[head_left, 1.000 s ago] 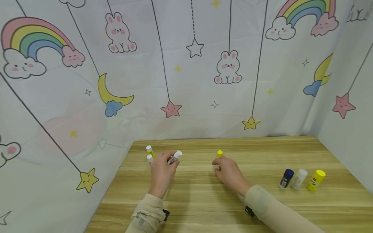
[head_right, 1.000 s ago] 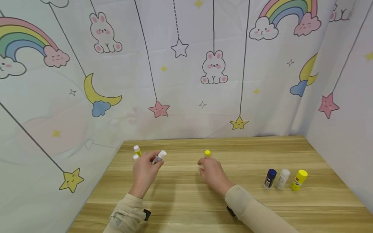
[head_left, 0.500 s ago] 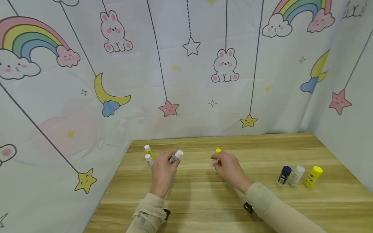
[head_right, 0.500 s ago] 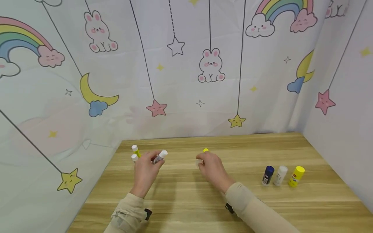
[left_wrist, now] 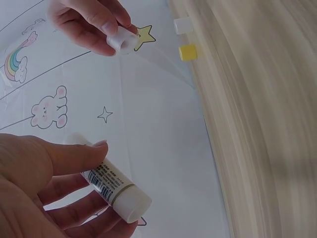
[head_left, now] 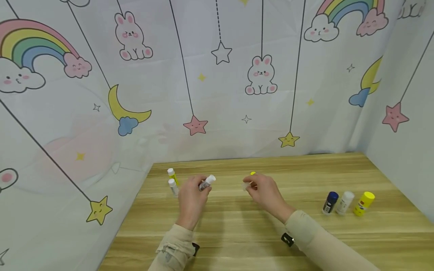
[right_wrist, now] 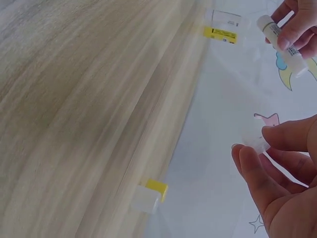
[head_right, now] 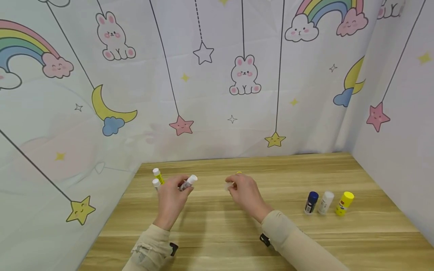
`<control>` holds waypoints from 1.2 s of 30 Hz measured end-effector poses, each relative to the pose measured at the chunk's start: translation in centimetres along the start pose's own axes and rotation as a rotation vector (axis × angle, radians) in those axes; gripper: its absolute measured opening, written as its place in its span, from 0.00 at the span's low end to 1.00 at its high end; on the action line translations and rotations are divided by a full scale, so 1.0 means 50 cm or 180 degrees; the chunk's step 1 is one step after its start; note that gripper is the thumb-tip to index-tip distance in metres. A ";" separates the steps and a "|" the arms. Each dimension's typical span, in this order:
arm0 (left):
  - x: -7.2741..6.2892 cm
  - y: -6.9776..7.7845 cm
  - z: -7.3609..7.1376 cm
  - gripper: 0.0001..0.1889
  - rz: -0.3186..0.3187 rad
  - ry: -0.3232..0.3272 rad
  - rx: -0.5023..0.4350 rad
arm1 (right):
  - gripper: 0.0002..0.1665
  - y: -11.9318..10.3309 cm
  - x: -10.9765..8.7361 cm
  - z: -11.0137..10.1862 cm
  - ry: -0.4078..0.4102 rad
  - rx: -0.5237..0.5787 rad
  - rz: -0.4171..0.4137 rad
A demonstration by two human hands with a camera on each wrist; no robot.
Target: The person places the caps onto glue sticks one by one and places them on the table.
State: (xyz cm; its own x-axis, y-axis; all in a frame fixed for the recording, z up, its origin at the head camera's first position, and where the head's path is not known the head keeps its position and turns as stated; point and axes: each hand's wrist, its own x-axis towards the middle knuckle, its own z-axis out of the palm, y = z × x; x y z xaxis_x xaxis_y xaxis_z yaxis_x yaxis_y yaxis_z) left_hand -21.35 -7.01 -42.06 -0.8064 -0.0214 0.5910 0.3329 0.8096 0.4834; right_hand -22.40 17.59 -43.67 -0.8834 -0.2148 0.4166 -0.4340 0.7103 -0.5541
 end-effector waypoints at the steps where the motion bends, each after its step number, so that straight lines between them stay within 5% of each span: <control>1: -0.001 0.001 0.001 0.17 0.0002 -0.0012 0.0006 | 0.14 -0.001 0.000 0.000 0.0008 0.0019 -0.0001; 36: -0.023 0.020 0.036 0.17 0.0254 -0.0066 0.0136 | 0.12 -0.028 0.002 -0.002 0.0085 0.0396 0.0013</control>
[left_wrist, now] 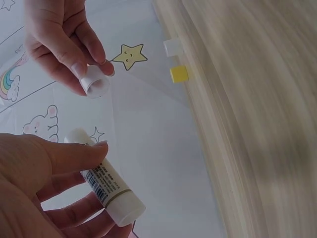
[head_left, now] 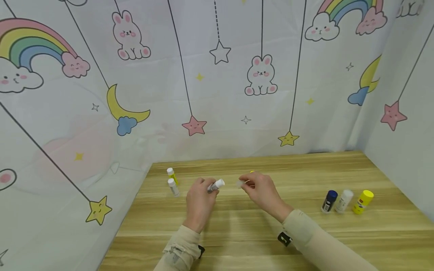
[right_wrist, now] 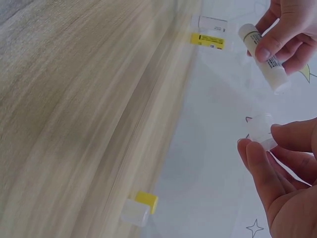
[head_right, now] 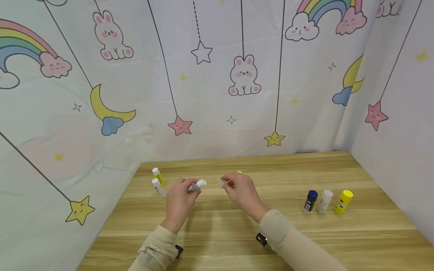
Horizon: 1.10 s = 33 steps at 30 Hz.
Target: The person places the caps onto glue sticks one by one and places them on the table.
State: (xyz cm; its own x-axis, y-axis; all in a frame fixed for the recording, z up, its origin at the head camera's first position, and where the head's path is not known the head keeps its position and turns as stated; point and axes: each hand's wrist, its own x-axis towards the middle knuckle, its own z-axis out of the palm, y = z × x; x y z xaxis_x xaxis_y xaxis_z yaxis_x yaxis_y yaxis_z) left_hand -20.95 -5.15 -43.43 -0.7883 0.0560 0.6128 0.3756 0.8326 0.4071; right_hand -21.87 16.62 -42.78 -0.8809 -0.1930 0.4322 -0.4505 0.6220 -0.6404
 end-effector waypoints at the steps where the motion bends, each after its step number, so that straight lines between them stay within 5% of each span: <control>1: -0.001 0.000 0.001 0.17 0.0004 -0.0003 0.0000 | 0.12 -0.001 0.000 0.000 0.0003 0.0006 0.0007; 33: -0.007 0.023 0.012 0.15 0.0162 -0.0035 0.0007 | 0.12 -0.021 0.002 0.000 -0.0010 0.0181 -0.0148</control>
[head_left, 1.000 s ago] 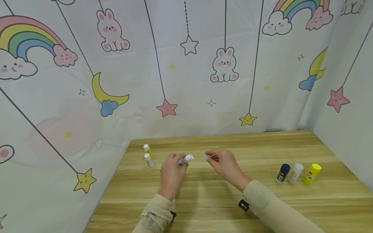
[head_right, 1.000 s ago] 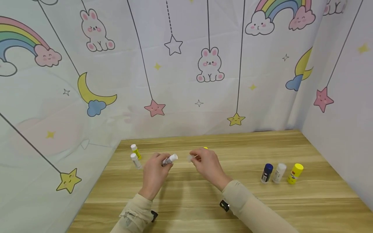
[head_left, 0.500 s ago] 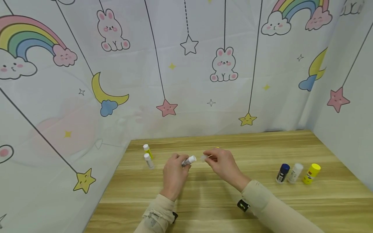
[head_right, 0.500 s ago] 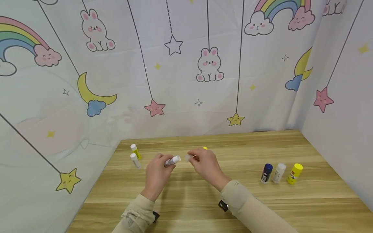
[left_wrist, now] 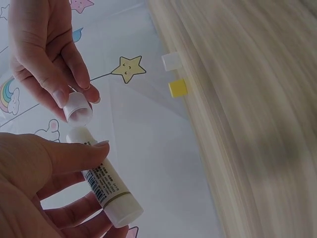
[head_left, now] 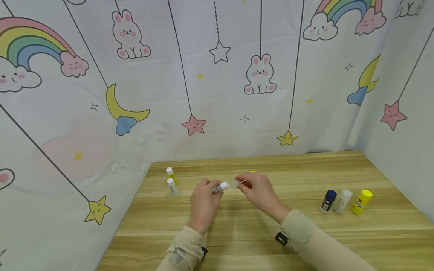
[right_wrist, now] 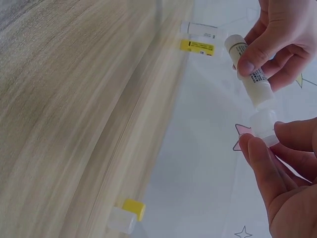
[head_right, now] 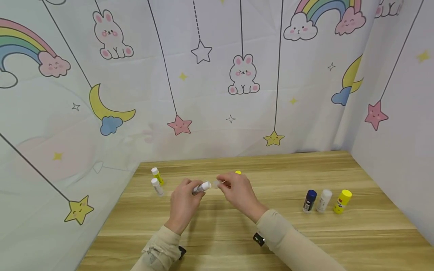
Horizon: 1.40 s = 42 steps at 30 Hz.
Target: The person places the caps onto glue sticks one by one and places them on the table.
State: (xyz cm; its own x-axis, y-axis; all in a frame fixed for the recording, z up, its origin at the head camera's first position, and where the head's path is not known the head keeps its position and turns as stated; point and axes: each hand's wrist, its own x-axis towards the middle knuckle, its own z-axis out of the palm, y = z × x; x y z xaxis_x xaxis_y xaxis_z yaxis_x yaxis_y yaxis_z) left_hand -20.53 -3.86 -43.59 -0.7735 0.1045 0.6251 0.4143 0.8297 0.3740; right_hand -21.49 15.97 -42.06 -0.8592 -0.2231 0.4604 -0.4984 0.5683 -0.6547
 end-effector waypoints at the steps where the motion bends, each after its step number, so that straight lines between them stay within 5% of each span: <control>1: 0.000 0.000 0.000 0.15 0.0005 -0.0001 0.0005 | 0.12 -0.001 0.000 0.000 -0.0002 0.0010 0.0002; 42: -0.007 0.014 0.009 0.15 0.0163 -0.0042 -0.0044 | 0.12 -0.004 -0.006 0.009 -0.0047 -0.0007 -0.0101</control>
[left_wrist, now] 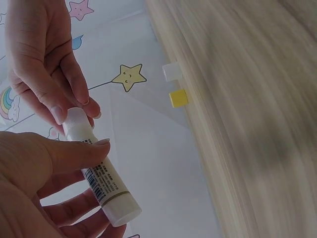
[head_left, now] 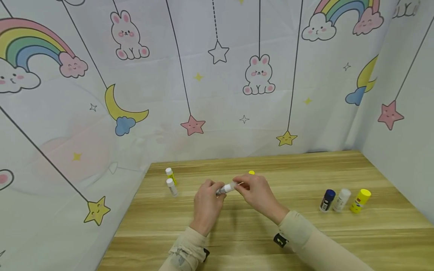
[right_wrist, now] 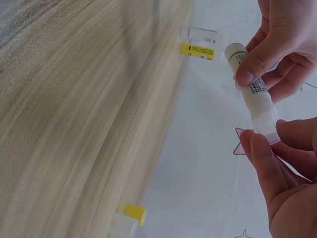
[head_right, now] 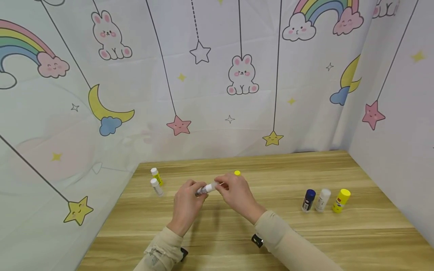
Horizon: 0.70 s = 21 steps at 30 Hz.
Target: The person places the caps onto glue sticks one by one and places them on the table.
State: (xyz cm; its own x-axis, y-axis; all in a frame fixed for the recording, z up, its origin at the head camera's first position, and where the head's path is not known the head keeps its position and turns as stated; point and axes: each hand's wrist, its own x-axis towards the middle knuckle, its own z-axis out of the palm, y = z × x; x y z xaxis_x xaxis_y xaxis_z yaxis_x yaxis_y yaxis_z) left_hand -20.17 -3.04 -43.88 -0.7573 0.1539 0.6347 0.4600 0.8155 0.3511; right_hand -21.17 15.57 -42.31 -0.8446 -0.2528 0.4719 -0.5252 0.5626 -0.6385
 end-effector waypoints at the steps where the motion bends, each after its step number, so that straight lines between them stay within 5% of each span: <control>1: 0.000 0.000 0.001 0.15 0.0003 0.0006 0.0005 | 0.12 0.000 0.000 0.000 -0.0001 -0.0002 -0.0009; 21: -0.003 0.002 0.003 0.13 0.0065 0.0030 0.0032 | 0.11 -0.001 -0.004 0.004 0.0024 -0.0032 -0.0014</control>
State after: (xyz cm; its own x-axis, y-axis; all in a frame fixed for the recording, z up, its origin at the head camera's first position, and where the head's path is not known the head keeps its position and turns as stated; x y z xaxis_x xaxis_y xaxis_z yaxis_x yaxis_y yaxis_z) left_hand -20.09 -2.90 -44.06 -0.7434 0.1654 0.6481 0.4706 0.8179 0.3311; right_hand -20.98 15.44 -42.50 -0.8415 -0.2494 0.4793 -0.5277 0.5694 -0.6303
